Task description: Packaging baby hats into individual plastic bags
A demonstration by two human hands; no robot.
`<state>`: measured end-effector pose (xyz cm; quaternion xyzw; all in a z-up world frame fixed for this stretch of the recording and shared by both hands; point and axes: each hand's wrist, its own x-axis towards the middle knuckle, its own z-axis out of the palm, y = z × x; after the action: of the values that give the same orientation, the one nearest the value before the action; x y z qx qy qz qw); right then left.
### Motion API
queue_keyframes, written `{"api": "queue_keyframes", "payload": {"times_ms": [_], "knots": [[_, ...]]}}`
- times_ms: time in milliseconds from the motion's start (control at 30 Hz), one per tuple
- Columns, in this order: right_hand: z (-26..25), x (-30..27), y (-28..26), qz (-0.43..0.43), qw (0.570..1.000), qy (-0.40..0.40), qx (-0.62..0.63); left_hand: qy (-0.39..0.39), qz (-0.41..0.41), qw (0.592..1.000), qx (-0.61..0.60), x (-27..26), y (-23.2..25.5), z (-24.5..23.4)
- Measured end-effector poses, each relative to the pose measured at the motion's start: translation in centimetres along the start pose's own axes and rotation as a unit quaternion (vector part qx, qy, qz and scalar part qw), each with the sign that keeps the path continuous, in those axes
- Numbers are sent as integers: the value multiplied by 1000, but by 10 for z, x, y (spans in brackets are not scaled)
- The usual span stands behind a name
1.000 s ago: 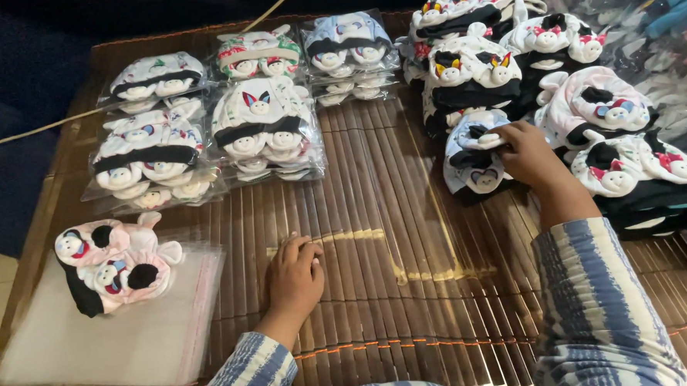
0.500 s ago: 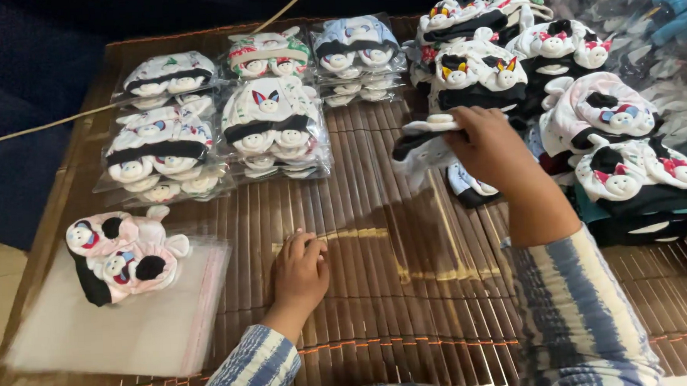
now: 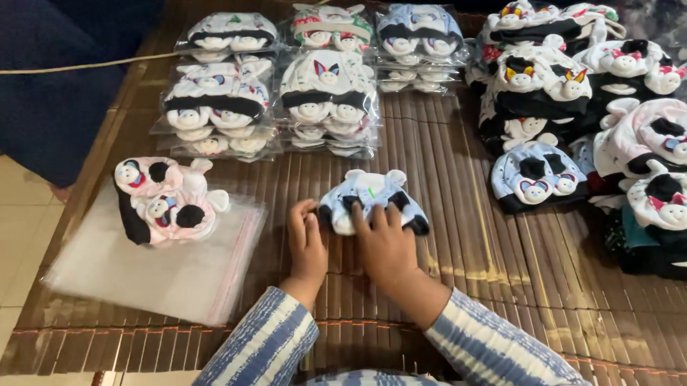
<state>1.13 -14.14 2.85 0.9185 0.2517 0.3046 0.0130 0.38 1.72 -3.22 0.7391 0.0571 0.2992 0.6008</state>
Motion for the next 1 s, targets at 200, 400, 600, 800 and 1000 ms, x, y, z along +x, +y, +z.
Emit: {"api": "queue_keyframes", "payload": {"times_ms": [200,400,600,800,1000], "knots": [[-13,-44,-1,-59,988,-140,8,-75,171,977,106,3,56,-12],[-15,-40,54,-182,981,-58,44,-210,288,887,293,-12,29,1],[-19,-43,66,13,956,-160,245,-259,232,908,233,-4,32,-6],[-13,-48,86,412,609,-130,665,-77,-236,963,-102,13,75,-20],[-26,-48,126,476,492,70,725,-65,27,991,111,36,42,-61]]}}
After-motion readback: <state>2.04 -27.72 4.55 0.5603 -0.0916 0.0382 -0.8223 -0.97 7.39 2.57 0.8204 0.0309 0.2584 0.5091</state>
